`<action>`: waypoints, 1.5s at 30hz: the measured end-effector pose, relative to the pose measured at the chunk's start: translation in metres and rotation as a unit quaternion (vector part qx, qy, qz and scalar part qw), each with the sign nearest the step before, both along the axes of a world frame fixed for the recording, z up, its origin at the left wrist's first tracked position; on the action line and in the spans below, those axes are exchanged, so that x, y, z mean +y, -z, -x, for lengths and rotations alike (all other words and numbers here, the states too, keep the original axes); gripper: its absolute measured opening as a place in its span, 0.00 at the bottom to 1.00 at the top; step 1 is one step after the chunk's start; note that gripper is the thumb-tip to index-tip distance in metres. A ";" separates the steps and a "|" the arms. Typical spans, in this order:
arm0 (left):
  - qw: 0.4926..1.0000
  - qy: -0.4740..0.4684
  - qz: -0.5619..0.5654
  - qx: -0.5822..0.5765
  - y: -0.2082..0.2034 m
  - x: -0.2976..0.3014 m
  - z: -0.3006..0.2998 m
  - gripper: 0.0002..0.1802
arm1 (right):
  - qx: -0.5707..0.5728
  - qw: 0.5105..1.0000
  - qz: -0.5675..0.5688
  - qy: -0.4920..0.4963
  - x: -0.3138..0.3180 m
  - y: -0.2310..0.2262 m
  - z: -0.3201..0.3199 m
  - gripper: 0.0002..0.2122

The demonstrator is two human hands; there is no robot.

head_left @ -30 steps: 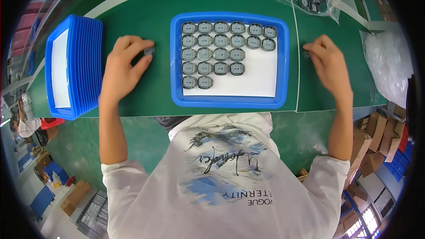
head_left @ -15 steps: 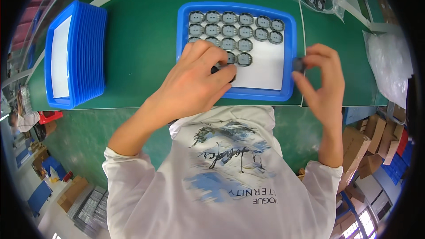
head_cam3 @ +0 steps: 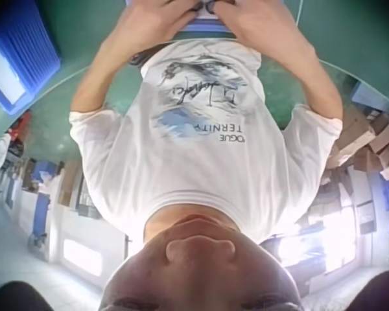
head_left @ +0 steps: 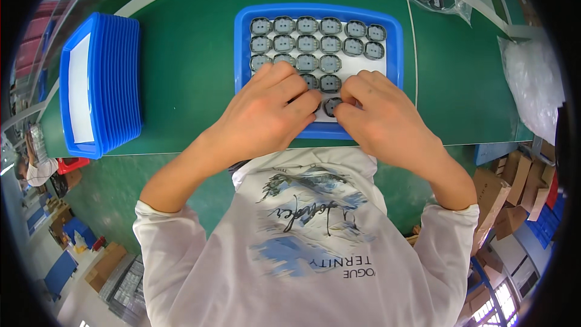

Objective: Arranging small grey electronic components from a plastic bag into rows within a blue tray.

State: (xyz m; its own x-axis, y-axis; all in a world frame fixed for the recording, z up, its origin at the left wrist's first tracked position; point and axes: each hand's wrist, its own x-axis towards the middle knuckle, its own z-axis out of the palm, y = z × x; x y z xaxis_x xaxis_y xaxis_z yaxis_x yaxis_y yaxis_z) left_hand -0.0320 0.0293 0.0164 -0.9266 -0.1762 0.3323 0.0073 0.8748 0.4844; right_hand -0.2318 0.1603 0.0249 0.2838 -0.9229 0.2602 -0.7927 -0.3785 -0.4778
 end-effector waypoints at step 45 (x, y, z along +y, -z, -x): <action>0.979 -0.186 0.078 -0.020 -0.002 -0.103 -0.041 0.15 | -0.020 0.965 0.026 0.261 0.032 0.028 0.097 0.11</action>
State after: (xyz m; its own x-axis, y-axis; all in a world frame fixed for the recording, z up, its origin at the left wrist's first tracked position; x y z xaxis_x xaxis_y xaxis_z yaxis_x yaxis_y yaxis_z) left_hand 0.0085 -0.0741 0.0179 -0.8210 -0.4531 0.3473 -0.3414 0.8773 0.3374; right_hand -0.3289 0.1920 -0.0033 -0.2271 -0.9231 0.3104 -0.8631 0.0431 -0.5032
